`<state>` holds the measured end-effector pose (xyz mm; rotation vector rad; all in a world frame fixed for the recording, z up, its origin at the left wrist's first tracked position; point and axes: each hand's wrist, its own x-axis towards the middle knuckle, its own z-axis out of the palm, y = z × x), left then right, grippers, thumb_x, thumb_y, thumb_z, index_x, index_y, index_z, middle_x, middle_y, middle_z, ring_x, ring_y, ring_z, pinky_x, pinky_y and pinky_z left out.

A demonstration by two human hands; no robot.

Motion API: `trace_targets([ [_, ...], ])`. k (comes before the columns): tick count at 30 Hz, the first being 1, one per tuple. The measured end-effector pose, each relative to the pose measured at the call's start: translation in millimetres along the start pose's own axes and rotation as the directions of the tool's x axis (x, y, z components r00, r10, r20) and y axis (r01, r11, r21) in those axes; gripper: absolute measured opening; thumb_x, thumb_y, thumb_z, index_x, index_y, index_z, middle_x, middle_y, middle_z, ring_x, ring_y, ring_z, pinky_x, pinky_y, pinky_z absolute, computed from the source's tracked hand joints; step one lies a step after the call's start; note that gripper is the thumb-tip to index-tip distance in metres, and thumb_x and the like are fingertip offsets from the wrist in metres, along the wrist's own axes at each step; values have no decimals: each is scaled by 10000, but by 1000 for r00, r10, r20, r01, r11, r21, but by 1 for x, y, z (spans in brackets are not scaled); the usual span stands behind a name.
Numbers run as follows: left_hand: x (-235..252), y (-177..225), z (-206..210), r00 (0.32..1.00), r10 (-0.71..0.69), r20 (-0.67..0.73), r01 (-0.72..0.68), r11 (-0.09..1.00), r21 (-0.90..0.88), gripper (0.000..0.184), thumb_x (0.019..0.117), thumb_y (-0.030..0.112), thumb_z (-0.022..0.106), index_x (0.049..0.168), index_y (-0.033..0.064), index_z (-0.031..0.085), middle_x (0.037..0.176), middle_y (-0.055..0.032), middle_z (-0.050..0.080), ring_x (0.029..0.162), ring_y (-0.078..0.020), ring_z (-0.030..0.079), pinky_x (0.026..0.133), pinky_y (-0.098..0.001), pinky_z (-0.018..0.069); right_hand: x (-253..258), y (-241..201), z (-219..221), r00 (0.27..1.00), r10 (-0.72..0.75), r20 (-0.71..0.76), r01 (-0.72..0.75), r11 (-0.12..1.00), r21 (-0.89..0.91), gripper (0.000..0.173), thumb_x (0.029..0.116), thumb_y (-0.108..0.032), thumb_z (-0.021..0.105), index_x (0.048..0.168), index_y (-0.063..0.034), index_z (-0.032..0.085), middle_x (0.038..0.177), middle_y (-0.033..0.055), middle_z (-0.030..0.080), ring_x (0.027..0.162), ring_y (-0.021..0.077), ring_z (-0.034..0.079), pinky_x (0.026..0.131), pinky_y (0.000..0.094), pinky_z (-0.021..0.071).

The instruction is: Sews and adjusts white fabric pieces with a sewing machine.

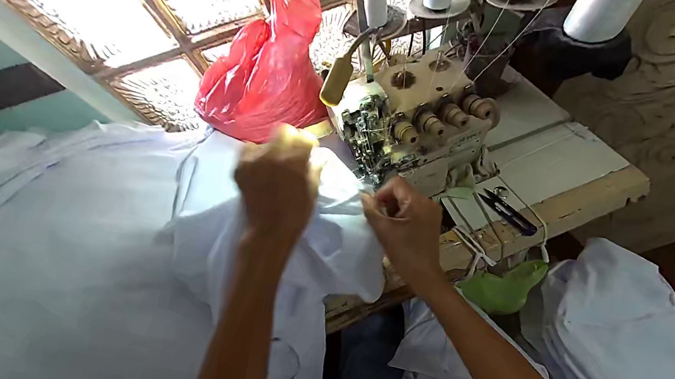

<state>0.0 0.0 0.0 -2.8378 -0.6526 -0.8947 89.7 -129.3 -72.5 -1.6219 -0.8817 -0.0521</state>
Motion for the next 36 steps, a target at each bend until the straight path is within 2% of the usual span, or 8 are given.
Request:
trace_targets([
  [7, 29, 37, 44, 774, -339, 535, 321, 938, 129, 211, 974, 182, 682, 1024, -20, 716, 1011, -286, 696, 1036, -508, 645, 851, -698, 453, 2, 30, -20, 844, 512, 161, -523, 852, 34, 192, 922, -140, 759, 845, -25, 626, 623, 14, 494, 541, 97, 441, 535, 276, 384],
  [13, 25, 32, 73, 876, -362, 318, 340, 932, 124, 229, 984, 160, 612, 1010, -53, 692, 976, -295, 695, 970, -506, 671, 781, -671, 467, 4, 30, -13, 819, 548, 170, -572, 805, 158, 203, 950, -178, 727, 881, -47, 589, 656, 56, 504, 536, 138, 450, 496, 302, 375],
  [18, -5, 16, 88, 989, -146, 13, 145, 987, 68, 259, 1042, 215, 528, 1015, -9, 657, 926, -242, 662, 852, -451, 667, 700, -616, 487, 5, 28, -7, 845, 518, 131, -532, 838, 116, 204, 959, -170, 721, 1019, -40, 576, 662, 64, 489, 534, 176, 453, 498, 350, 391],
  [21, -24, 18, 66, 974, -203, -97, 203, 979, -4, 364, 1016, 289, 594, 1232, 13, 692, 1229, -246, 660, 1167, -452, 599, 967, -622, 434, 5, 31, -6, 851, 507, 139, -522, 845, 112, 237, 960, -177, 724, 1077, -33, 576, 674, 73, 511, 542, 188, 478, 503, 363, 419],
  [24, -73, 24, 31, 949, -266, -168, 270, 963, 1, 398, 956, 261, 653, 1239, -17, 680, 1315, -295, 611, 1280, -517, 520, 1065, -660, 352, 7, 34, -6, 839, 518, 165, -538, 835, 113, 259, 955, -174, 737, 1101, -29, 580, 664, 59, 510, 543, 165, 470, 517, 346, 418],
  [28, -151, 15, 14, 912, -392, -120, 403, 911, 87, 358, 917, 180, 675, 1180, -63, 690, 1296, -368, 583, 1214, -584, 529, 1008, -685, 370, 7, 37, -8, 858, 477, 188, -500, 861, 93, 274, 963, -173, 726, 1138, -25, 575, 668, 53, 490, 544, 160, 447, 517, 332, 399],
  [32, -187, -7, 10, 845, -527, -93, 529, 849, -9, 187, 940, 7, 621, 1014, -135, 717, 967, -304, 711, 896, -432, 708, 808, -540, 546, 3, 40, -10, 899, 390, 199, -412, 907, 82, 309, 980, -186, 705, 1208, -41, 554, 674, 70, 512, 526, 181, 463, 483, 341, 399],
  [36, -176, -29, 18, 777, -623, -94, 627, 779, 19, 225, 963, -18, 565, 1109, -134, 690, 1093, -336, 685, 1040, -492, 674, 913, -607, 504, -1, 42, -12, 899, 382, 215, -407, 909, 89, 306, 1002, -217, 679, 1235, -84, 533, 659, 69, 492, 497, 183, 438, 457, 335, 378],
])
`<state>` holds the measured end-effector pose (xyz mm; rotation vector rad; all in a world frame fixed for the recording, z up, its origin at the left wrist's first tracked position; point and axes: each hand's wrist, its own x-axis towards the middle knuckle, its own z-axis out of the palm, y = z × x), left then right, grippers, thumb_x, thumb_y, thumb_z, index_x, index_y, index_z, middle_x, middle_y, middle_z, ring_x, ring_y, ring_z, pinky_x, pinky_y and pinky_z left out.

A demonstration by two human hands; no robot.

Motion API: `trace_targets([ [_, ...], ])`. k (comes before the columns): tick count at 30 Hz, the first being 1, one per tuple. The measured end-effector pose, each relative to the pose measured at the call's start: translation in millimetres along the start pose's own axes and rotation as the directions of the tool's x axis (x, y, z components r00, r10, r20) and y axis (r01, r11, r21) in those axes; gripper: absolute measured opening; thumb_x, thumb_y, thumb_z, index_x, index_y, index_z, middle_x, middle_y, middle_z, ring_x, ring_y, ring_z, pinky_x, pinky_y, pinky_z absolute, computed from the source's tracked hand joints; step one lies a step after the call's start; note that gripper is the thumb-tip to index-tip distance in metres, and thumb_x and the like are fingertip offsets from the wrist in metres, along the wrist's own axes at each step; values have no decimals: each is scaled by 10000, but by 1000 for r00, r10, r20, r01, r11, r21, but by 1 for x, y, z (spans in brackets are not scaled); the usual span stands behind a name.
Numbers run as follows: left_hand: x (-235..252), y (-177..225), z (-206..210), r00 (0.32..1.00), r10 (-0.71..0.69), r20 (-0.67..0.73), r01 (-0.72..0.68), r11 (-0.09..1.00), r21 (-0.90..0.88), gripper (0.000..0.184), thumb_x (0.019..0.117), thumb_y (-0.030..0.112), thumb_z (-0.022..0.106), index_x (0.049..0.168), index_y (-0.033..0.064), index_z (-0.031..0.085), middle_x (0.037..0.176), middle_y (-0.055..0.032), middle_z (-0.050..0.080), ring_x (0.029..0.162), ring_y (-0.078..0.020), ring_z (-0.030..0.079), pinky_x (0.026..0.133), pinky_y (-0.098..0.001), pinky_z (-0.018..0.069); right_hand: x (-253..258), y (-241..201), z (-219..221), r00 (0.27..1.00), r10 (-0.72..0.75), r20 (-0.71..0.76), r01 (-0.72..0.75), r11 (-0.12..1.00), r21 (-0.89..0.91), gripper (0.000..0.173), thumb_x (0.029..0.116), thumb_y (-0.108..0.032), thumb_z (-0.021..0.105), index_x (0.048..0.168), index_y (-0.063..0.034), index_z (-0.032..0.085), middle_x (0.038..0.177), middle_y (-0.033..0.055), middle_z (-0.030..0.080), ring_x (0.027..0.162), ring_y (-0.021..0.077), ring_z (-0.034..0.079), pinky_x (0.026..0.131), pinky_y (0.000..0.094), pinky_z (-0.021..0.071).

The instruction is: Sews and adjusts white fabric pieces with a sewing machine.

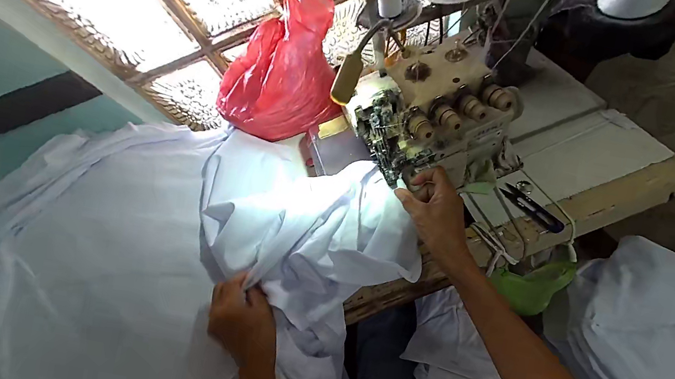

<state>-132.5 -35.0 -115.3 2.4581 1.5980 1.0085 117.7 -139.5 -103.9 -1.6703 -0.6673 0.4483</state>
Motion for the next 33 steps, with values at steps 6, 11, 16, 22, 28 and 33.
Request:
trace_targets([
  [6, 11, -2, 38, 996, -11, 86, 1, 993, 121, 329, 980, -28, 512, 1271, -27, 664, 1198, -337, 642, 1132, -556, 598, 933, -716, 406, -17, -6, -4, 898, -437, -52, 378, 825, -420, 300, 968, -104, 674, 1197, 64, 579, 1077, 230, 638, 921, 368, 662, 770, 516, 558],
  [11, -2, -7, 36, 996, 6, 86, -12, 997, 71, 331, 1000, -24, 486, 1277, -28, 666, 1185, -317, 654, 1094, -542, 609, 930, -696, 410, -57, 10, 9, 815, -553, 171, 567, 704, -427, 317, 879, -232, 757, 1054, 23, 687, 907, 131, 731, 858, 321, 706, 858, 568, 522],
  [16, -9, -9, 37, 999, 34, 33, -34, 999, -1, 305, 1003, -6, 495, 1243, -50, 677, 1184, -314, 662, 1098, -552, 609, 939, -695, 418, -45, -12, -4, 949, -169, 267, 172, 985, 12, 127, 947, -27, 650, 1045, 2, 573, 851, 51, 629, 762, 94, 624, 720, 295, 540],
  [22, -9, -9, 39, 999, 42, 5, -42, 999, -9, 284, 999, 1, 501, 1202, -56, 691, 1146, -310, 672, 1072, -530, 627, 930, -683, 422, -16, -6, -21, 986, -106, 131, 101, 994, 44, 103, 1049, -16, 457, 1053, -21, 560, 826, 18, 534, 693, 50, 510, 639, 234, 449],
  [28, -9, -9, 37, 999, 32, 11, -32, 998, -46, 282, 994, -11, 501, 1196, -67, 689, 1159, -313, 670, 1084, -530, 626, 945, -672, 424, -28, -9, -24, 906, 164, 390, -339, 831, 440, 211, 1090, -163, 348, 1103, -107, 550, 859, -18, 654, 744, 57, 659, 695, 236, 575],
  [33, -9, 1, 15, 970, 35, -241, -105, 953, -283, 377, 937, 12, 459, 1256, -128, 604, 1331, -339, 582, 1264, -491, 537, 1060, -573, 405, -42, 7, -27, 611, 147, 778, -629, 687, 364, 250, 990, -178, 492, 1219, -96, 547, 997, 9, 742, 907, 91, 725, 842, 275, 602],
])
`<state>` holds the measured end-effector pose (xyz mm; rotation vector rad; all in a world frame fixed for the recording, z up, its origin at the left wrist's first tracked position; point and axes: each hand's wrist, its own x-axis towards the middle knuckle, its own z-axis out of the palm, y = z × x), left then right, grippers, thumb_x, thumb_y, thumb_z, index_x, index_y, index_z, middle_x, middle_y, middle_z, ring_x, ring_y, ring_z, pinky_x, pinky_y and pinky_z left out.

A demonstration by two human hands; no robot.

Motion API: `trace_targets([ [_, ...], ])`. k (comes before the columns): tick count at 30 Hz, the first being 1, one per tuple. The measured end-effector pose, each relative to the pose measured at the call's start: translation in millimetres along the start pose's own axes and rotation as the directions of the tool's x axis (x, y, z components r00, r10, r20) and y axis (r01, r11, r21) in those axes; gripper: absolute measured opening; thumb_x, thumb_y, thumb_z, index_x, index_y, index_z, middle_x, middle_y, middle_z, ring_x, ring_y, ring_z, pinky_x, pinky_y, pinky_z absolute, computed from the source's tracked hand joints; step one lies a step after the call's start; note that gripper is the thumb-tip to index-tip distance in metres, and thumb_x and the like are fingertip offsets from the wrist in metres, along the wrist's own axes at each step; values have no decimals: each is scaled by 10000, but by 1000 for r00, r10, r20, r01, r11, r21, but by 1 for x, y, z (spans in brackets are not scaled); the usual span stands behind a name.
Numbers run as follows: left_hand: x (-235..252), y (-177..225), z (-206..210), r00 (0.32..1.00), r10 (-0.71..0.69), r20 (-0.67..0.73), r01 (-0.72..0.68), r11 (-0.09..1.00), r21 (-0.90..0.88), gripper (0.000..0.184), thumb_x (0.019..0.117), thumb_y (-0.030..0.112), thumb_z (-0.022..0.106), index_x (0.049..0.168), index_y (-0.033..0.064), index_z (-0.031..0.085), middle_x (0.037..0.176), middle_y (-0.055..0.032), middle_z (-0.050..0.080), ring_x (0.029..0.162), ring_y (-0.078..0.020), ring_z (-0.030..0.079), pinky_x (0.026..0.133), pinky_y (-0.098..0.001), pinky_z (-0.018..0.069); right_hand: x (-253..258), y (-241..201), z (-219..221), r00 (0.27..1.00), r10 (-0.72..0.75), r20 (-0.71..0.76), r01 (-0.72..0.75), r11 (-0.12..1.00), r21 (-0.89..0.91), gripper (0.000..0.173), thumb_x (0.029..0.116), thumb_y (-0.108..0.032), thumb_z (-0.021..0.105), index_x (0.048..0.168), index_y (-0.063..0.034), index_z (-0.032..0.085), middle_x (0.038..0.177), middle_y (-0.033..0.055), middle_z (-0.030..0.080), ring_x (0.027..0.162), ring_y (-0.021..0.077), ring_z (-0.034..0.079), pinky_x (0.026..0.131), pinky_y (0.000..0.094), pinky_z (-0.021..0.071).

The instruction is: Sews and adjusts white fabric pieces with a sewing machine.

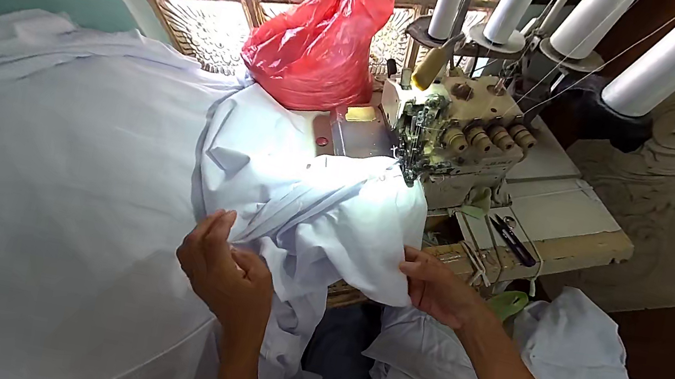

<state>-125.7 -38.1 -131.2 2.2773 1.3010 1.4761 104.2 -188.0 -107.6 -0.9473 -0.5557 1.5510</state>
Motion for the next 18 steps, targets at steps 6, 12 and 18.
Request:
trace_targets([
  [6, -8, 32, 20, 863, 408, 299, -302, 890, -342, 537, 927, 513, 670, 1214, 61, 716, 1272, -159, 679, 1257, -335, 591, 1056, -517, 452, 18, 4, -8, 982, -36, 187, -8, 974, 228, 194, 828, -174, 760, 1005, -149, 686, 956, 45, 769, 882, 140, 749, 804, 321, 620],
  [12, -8, 12, 25, 934, 273, 230, -258, 962, -91, 181, 844, 47, 608, 925, -16, 757, 872, -207, 709, 854, -399, 692, 808, -562, 514, 3, 24, -25, 898, -278, 340, 213, 953, 216, 264, 857, -172, 773, 1120, -186, 760, 1076, -25, 771, 1011, 71, 720, 933, 286, 577],
  [18, 7, 4, 14, 977, 154, 149, -156, 988, 1, 179, 851, -2, 598, 953, -73, 728, 926, -273, 683, 898, -462, 659, 847, -605, 466, -24, 11, -38, 921, -333, 200, 334, 942, 30, 179, 869, -143, 763, 1031, -208, 801, 985, -68, 782, 922, 10, 720, 856, 224, 587],
])
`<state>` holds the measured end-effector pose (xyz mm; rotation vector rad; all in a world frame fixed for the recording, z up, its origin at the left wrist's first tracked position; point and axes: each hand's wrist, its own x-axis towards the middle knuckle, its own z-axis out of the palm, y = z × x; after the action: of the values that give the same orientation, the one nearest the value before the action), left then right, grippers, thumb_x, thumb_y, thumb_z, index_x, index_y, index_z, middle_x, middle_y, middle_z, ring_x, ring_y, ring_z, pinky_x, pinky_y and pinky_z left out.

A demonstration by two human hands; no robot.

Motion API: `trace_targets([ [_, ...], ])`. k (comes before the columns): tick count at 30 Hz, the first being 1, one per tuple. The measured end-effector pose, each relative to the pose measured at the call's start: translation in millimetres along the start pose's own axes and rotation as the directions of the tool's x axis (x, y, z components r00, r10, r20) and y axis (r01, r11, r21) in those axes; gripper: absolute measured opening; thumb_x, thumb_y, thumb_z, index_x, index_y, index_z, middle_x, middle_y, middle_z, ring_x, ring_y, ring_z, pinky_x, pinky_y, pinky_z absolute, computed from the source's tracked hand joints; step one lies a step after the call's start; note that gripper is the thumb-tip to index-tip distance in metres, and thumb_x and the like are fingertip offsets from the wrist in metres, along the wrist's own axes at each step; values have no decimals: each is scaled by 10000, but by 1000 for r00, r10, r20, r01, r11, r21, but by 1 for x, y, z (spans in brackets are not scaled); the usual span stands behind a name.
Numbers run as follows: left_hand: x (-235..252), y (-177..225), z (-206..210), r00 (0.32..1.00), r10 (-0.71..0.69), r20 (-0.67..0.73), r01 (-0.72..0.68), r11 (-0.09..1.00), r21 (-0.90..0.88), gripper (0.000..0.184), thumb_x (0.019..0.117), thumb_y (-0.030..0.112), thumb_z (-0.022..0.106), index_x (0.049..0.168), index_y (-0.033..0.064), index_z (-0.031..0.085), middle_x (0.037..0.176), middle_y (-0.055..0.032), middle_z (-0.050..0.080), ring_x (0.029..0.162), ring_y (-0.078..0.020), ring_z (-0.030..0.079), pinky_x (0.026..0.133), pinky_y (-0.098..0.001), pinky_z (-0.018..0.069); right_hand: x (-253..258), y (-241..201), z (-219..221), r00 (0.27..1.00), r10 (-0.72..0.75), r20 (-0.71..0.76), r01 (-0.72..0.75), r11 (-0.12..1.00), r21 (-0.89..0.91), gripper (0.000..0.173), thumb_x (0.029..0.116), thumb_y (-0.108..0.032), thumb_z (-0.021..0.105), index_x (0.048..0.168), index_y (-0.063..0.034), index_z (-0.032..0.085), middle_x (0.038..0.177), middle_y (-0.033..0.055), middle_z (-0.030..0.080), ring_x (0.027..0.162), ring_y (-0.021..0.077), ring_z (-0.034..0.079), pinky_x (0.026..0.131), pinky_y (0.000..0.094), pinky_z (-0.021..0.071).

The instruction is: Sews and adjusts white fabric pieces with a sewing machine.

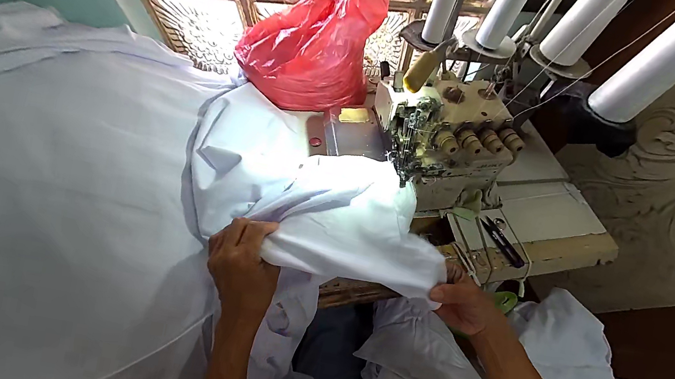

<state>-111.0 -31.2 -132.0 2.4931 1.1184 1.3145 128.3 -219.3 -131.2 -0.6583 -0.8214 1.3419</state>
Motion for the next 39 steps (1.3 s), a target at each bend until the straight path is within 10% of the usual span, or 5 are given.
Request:
trace_targets([
  [14, 36, 22, -52, 937, -18, 349, 72, 987, -143, 258, 986, 115, 546, 992, -89, 704, 868, -225, 697, 830, -369, 688, 746, -598, 513, 36, -77, 102, 817, -574, 53, 348, 419, -839, 93, 1028, -165, 581, 1023, -76, 553, 726, -102, 581, 611, -89, 548, 559, 78, 475],
  [17, 62, 32, -57, 929, -242, 278, 345, 839, -421, 206, 1042, 174, 527, 942, 54, 661, 782, 92, 600, 730, 55, 581, 706, -187, 514, 54, -87, 101, 768, -636, 78, 471, 478, -741, 456, 1018, -19, 549, 1451, 17, 412, 1024, 15, 641, 753, -19, 633, 677, 148, 570],
  [22, 94, 74, -42, 921, -93, 379, 366, 546, -754, 261, 1035, 84, 457, 1052, 196, 692, 957, 163, 712, 892, 37, 671, 837, -213, 575, 92, -66, 83, 760, -581, 291, 405, 74, -911, 389, 922, 80, 611, 1309, 55, 641, 1262, 183, 694, 1111, 230, 693, 952, 334, 561],
  [29, 102, 74, -36, 890, 292, 349, 24, 735, -677, 267, 957, 52, 550, 1191, -2, 666, 1390, -81, 593, 1241, -126, 604, 1001, -309, 546, 116, -71, 53, 582, -810, 73, 357, 174, -918, 134, 891, 17, 677, 1004, 60, 733, 934, 130, 742, 859, 114, 703, 809, 261, 575],
  [39, 54, 49, 9, 795, 362, 487, -238, 924, -299, 225, 868, 87, 723, 1071, -6, 750, 1056, -175, 722, 1007, -343, 682, 862, -521, 540, 111, -60, 45, 580, -809, -91, 342, 343, -875, 153, 860, 16, 701, 1011, 40, 704, 921, 93, 724, 834, 71, 680, 773, 230, 569],
])
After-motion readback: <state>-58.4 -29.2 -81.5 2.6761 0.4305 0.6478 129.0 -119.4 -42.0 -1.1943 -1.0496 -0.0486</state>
